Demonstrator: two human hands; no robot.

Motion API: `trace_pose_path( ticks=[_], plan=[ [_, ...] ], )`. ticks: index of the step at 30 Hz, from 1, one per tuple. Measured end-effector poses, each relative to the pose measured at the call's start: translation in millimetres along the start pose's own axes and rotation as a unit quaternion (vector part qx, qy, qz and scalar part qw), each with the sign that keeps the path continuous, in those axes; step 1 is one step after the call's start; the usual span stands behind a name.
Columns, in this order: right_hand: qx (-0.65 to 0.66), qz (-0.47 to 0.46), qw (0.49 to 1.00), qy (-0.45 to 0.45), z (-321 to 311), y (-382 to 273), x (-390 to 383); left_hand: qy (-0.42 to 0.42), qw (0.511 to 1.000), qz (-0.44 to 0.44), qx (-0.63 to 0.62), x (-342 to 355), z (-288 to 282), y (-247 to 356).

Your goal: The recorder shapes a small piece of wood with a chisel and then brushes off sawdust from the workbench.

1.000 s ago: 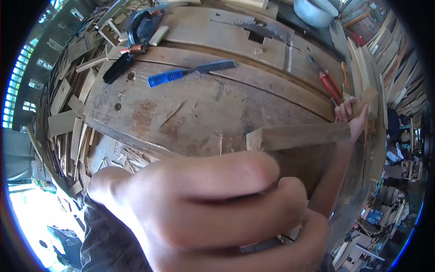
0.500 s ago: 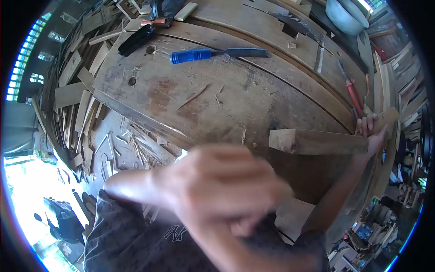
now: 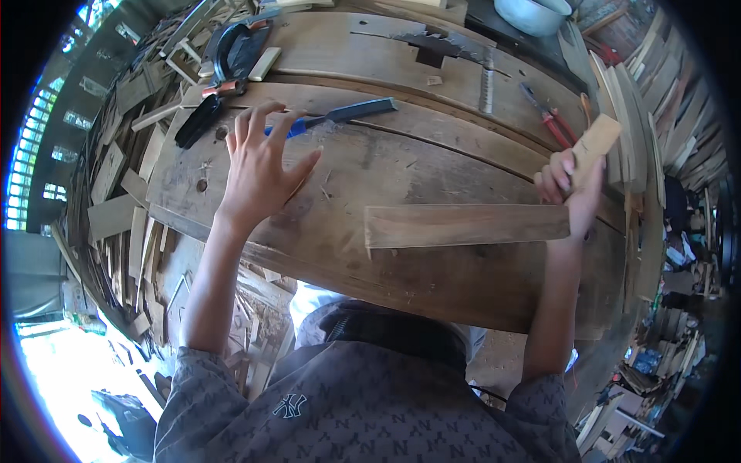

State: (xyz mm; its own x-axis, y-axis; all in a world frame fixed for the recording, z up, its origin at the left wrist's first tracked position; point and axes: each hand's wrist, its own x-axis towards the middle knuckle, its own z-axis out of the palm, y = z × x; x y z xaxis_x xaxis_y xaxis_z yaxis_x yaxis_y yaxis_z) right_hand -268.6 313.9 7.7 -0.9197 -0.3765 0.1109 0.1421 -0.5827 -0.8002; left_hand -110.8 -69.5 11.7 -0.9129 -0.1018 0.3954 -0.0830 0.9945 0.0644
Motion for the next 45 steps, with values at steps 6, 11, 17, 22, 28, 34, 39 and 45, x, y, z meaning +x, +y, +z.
trace_pose_path(
  ticks=[6, 11, 17, 22, 28, 34, 39, 45],
  plan=[
    [-0.003, -0.009, 1.0, -0.005, 15, 6, -6, -0.022, 1.0, 0.01, -0.02, 14, 9, -22],
    [-0.022, 0.001, 1.0, 0.01, 14, 6, -8, -0.052, 0.993, -0.006, -0.102, 14, 11, -32],
    [-0.087, -0.013, 0.996, 0.024, 9, 4, -7, -0.062, 0.987, -0.108, -0.103, 14, 5, -18],
    [-0.096, -0.014, 0.995, 0.017, 10, 4, -7, 0.012, 0.992, -0.093, -0.082, 5, 17, -13],
    [-0.105, -0.01, 0.994, 0.021, 13, 2, -7, 0.094, 0.987, -0.088, -0.098, -3, 24, -1],
    [-0.108, 0.004, 0.994, 0.025, 10, 4, -8, 0.115, 0.981, -0.105, -0.114, -11, 30, 3],
    [-0.1, 0.009, 0.995, 0.027, 9, 8, -7, 0.103, 0.978, -0.128, -0.125, -10, 28, 7],
    [-0.107, 0.002, 0.994, 0.023, 11, 3, -6, 0.124, 0.977, -0.118, -0.129, -1, 14, 8]
  ],
)
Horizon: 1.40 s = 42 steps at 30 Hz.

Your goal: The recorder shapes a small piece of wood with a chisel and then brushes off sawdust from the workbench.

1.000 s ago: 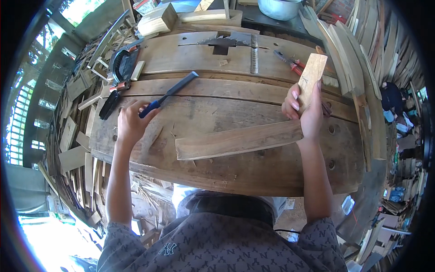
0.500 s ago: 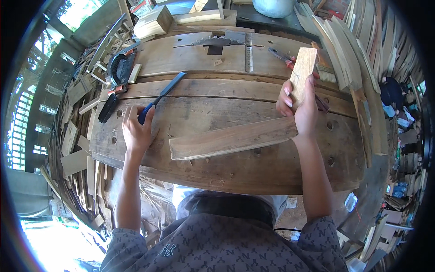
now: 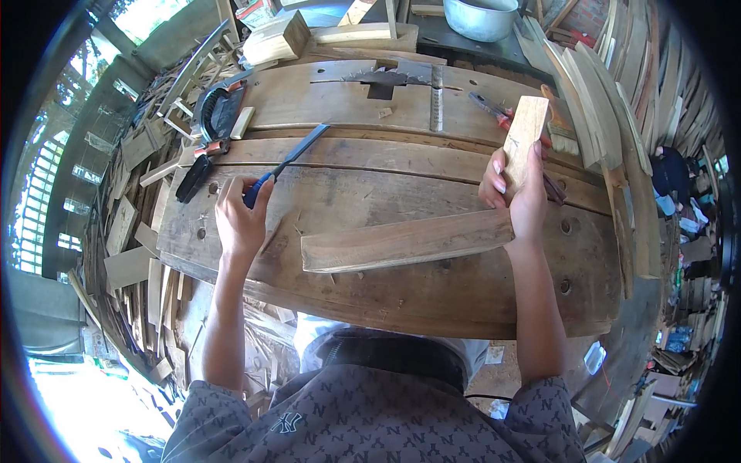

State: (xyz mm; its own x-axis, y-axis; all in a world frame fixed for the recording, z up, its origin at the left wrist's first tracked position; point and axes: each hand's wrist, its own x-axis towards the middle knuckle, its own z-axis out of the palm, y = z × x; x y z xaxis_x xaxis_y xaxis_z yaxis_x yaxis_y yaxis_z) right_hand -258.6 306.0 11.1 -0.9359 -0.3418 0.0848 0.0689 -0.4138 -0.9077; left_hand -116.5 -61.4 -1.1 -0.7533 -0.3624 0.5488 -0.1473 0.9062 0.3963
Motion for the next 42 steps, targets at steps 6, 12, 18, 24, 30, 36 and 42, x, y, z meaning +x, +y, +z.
trace_pose_path(
  ticks=[6, 12, 18, 24, 30, 36, 42],
  plan=[
    [0.004, 0.002, 1.0, 0.0, -4, 2, 0, -0.01, 1.0, -0.023, 0.001, 17, -6, 7],
    [0.008, 0.006, 1.0, -0.004, 0, 2, 0, 0.038, 0.997, 0.027, 0.058, 52, 23, -7],
    [-0.003, -0.004, 1.0, 0.014, 0, -4, -4, 0.012, 0.99, 0.049, 0.13, 83, 46, 4],
    [-0.032, -0.005, 0.999, 0.03, 5, -5, -5, -0.069, 0.984, 0.007, 0.165, 94, 52, 13],
    [-0.031, -0.006, 0.999, 0.025, 5, -6, -6, -0.138, 0.975, -0.025, 0.172, 87, 59, 19],
    [-0.05, -0.019, 0.998, 0.027, 5, -5, -3, -0.035, 0.959, 0.092, 0.266, 83, 61, 37],
    [-0.065, -0.028, 0.997, 0.034, -6, -2, -3, -0.145, 0.974, 0.174, -0.012, 100, 111, 78]
  ],
)
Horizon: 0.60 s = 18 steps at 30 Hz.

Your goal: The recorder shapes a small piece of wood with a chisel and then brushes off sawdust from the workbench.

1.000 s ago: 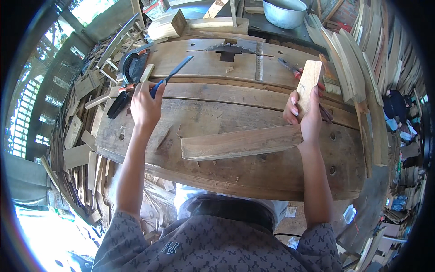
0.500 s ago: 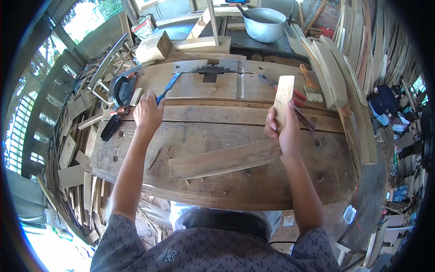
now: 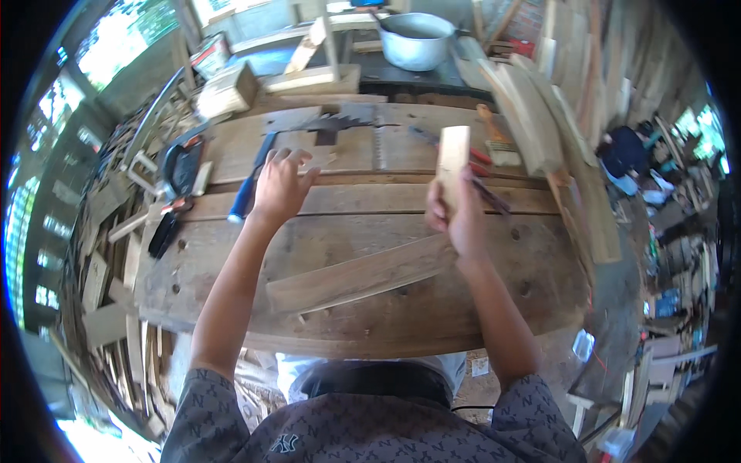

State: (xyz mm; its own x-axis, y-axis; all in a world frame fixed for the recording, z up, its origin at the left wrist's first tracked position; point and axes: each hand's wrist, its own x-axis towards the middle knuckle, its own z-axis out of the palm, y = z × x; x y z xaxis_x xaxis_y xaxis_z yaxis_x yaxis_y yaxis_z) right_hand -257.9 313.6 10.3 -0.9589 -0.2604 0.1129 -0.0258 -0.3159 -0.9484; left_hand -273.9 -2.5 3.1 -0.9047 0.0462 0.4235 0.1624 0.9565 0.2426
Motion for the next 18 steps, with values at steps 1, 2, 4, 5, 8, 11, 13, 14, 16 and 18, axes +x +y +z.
trace_pose_path(
  ticks=[1, 2, 4, 5, 8, 11, 13, 14, 16, 18],
  plan=[
    [0.002, 0.008, 1.0, 0.021, 8, 2, 0, -0.013, 1.0, 0.014, -0.018, 5, 9, 5],
    [0.002, 0.014, 1.0, 0.021, 12, 1, 1, 0.001, 0.999, 0.043, 0.004, 8, 23, -2],
    [-0.021, -0.008, 1.0, 0.015, 11, 6, 4, 0.011, 0.999, 0.04, 0.006, 14, 43, -8],
    [-0.07, -0.04, 0.997, 0.016, 6, 9, 5, -0.006, 1.0, 0.017, -0.015, 18, 45, -6],
    [-0.072, -0.032, 0.996, 0.029, 0, 13, 9, -0.057, 0.998, 0.025, -0.017, 27, 44, -8],
    [-0.081, -0.03, 0.995, 0.047, 6, 18, 12, -0.019, 0.998, 0.056, 0.01, 25, 49, -20],
    [-0.087, -0.052, 0.994, 0.047, 4, 18, 9, 0.001, 0.999, 0.052, 0.001, 27, 47, -13],
    [-0.091, -0.066, 0.993, 0.034, 2, 18, 7, 0.007, 0.999, 0.052, -0.015, 28, 48, -6],
    [-0.1, -0.075, 0.991, 0.044, -1, 17, 6, 0.002, 0.999, 0.038, -0.03, 33, 48, 4],
    [-0.107, -0.08, 0.99, 0.054, -1, 18, 8, -0.012, 0.999, 0.032, -0.037, 34, 47, 8]
  ],
)
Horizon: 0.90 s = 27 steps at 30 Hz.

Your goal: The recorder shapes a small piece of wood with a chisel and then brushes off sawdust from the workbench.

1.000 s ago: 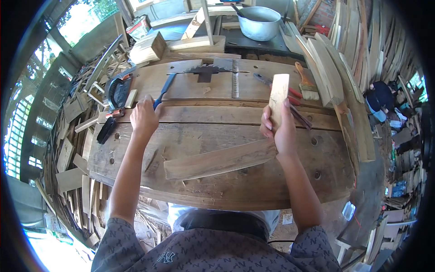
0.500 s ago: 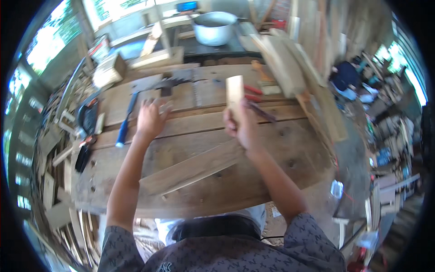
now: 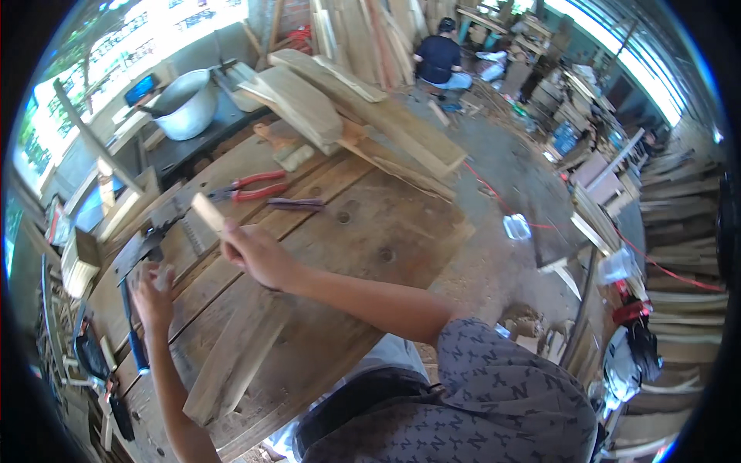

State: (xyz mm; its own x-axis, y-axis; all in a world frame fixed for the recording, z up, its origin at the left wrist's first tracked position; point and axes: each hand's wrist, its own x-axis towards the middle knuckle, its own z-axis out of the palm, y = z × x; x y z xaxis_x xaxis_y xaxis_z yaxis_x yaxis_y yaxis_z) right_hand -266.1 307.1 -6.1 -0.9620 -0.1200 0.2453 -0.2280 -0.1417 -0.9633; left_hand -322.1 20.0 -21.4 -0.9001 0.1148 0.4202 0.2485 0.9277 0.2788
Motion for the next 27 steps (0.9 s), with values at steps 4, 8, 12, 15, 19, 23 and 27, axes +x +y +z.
trace_pose_path(
  ticks=[4, 8, 12, 15, 19, 23, 27],
  plan=[
    [-0.038, -0.049, 0.998, 0.027, 8, 1, 4, -0.028, 0.999, 0.007, 0.032, 3, 6, -20],
    [-0.07, -0.082, 0.993, 0.039, 8, 0, 6, -0.029, 0.998, 0.058, 0.019, 4, 17, -36],
    [-0.078, -0.083, 0.992, 0.047, 6, 1, 4, -0.035, 0.995, 0.07, 0.069, 6, 19, -34],
    [-0.083, -0.101, 0.99, 0.054, 6, 2, 4, -0.016, 0.998, 0.058, 0.029, 5, 21, -32],
    [-0.084, -0.103, 0.99, 0.051, 7, 3, 5, -0.001, 0.997, 0.072, -0.018, 3, 10, -18],
    [-0.092, -0.09, 0.991, 0.044, 5, 3, 6, 0.017, 0.997, 0.05, -0.062, -2, -1, 10],
    [-0.104, -0.063, 0.992, 0.018, 5, 7, 8, 0.037, 0.985, 0.108, -0.13, -11, -4, 31]
  ],
)
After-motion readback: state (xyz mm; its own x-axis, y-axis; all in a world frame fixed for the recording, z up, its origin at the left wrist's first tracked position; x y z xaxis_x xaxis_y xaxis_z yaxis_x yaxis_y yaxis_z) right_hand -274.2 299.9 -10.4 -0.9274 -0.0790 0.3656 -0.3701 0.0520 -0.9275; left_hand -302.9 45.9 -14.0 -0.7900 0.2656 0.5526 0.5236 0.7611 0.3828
